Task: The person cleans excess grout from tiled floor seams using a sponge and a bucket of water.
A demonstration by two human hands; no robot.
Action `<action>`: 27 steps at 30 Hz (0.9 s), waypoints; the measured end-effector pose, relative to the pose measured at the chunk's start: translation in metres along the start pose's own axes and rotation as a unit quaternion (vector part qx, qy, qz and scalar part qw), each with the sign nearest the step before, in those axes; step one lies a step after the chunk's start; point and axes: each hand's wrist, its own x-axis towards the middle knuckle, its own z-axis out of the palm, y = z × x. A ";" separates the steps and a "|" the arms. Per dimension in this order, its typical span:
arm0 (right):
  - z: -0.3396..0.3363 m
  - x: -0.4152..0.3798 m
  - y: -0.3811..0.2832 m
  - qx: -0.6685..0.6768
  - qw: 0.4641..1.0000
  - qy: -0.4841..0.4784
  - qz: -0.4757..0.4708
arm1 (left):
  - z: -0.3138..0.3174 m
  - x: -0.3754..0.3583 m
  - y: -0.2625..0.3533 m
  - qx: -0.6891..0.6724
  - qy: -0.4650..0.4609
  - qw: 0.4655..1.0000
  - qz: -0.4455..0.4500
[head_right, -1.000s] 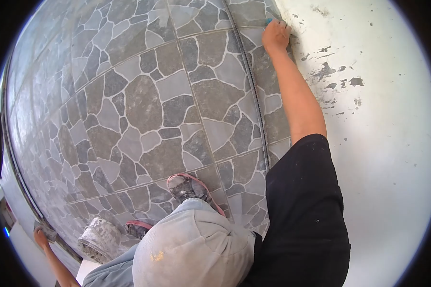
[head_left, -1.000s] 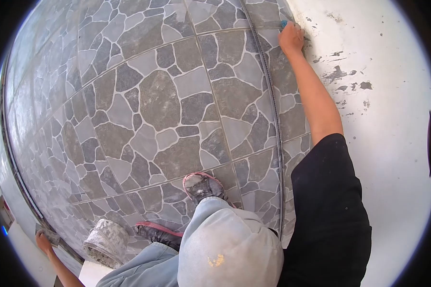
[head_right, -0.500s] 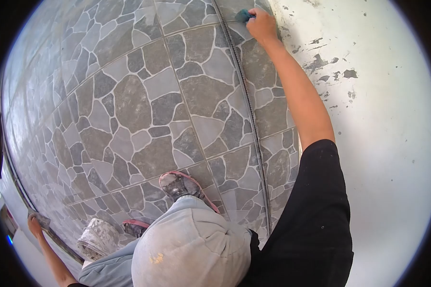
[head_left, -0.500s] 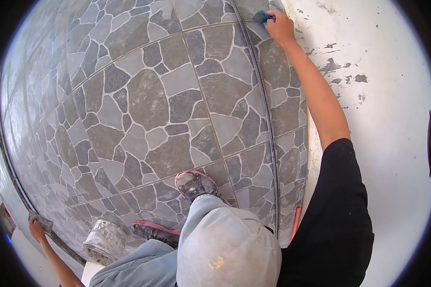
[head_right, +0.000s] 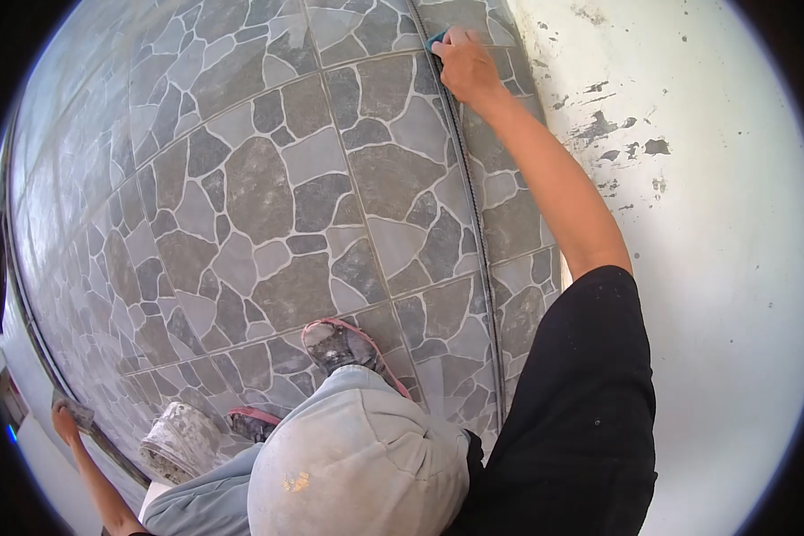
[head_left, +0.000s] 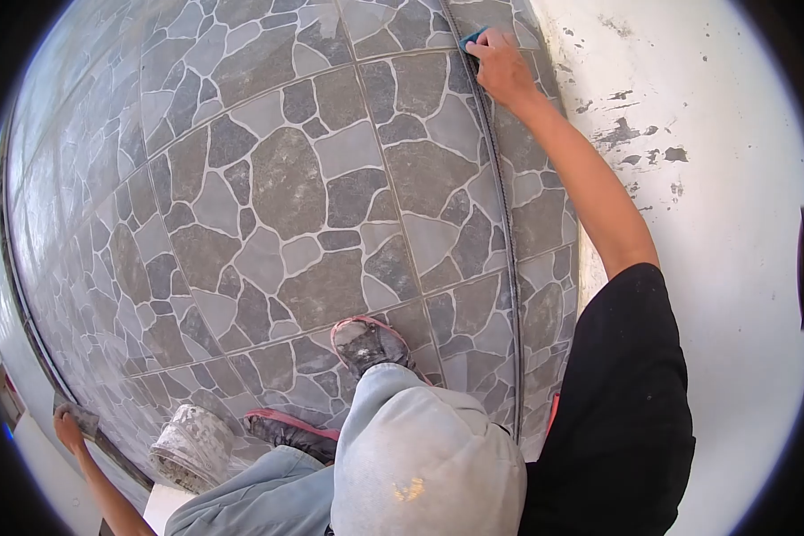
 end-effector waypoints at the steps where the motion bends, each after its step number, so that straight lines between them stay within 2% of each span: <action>1: 0.001 -0.007 0.005 -0.045 0.998 -0.034 -0.002 | 0.003 -0.005 -0.016 0.025 0.010 1.000 0.012; 2: -0.002 -0.018 0.010 -0.091 0.994 -0.068 0.003 | 0.001 -0.002 -0.030 0.051 0.023 0.998 0.030; 3: 0.002 -0.012 0.032 -0.175 0.976 -0.107 0.073 | 0.003 -0.009 -0.037 0.047 0.027 0.998 0.025; 6: -0.007 -0.004 0.036 -0.126 0.985 -0.039 0.111 | 0.002 -0.024 -0.056 0.053 0.017 0.998 -0.002; 7: -0.003 -0.005 0.023 -0.123 0.986 -0.040 0.106 | 0.002 -0.029 -0.063 0.062 0.021 0.998 0.018; 9: 0.008 -0.012 -0.002 -0.026 0.997 -0.036 -0.061 | 0.004 -0.040 -0.066 0.068 0.023 0.997 0.036; 10: 0.007 -0.013 0.001 -0.029 0.997 -0.037 -0.058 | -0.001 -0.037 -0.059 0.066 -0.010 0.998 0.006; 11: 0.005 -0.010 0.005 -0.064 0.997 -0.051 -0.015 | -0.004 -0.027 -0.050 0.063 -0.039 0.997 -0.022; 12: 0.004 0.001 0.008 -0.097 0.993 -0.061 0.022 | 0.000 -0.025 -0.045 0.058 -0.036 0.997 -0.021; 13: 0.002 0.009 0.008 -0.156 0.985 -0.072 0.019 | 0.001 -0.023 -0.044 0.042 -0.007 0.999 -0.017; 14: 0.002 0.009 0.004 -0.158 0.985 -0.070 0.018 | 0.002 -0.022 -0.043 0.025 0.023 0.999 -0.015; 16: -0.002 0.007 -0.008 -0.006 0.999 -0.045 -0.021 | 0.005 -0.016 -0.040 0.018 0.033 0.999 -0.005; 17: -0.003 0.005 -0.004 -0.007 0.999 -0.047 -0.025 | 0.009 -0.019 -0.040 0.013 0.041 0.999 0.006; 19: -0.004 -0.009 0.014 -0.132 0.986 -0.102 0.022 | 0.010 -0.012 -0.051 0.008 0.028 1.000 0.009; 22: -0.008 0.004 0.025 -0.117 0.991 -0.047 0.043 | 0.012 -0.016 -0.060 0.008 0.011 1.000 0.006; 26: -0.009 -0.019 0.010 -0.043 0.994 -0.097 0.011 | 0.015 -0.018 -0.074 0.042 0.005 0.999 0.015; 27: -0.011 -0.009 0.019 -0.101 0.985 -0.112 0.080 | 0.017 -0.022 -0.073 0.040 0.006 0.999 0.012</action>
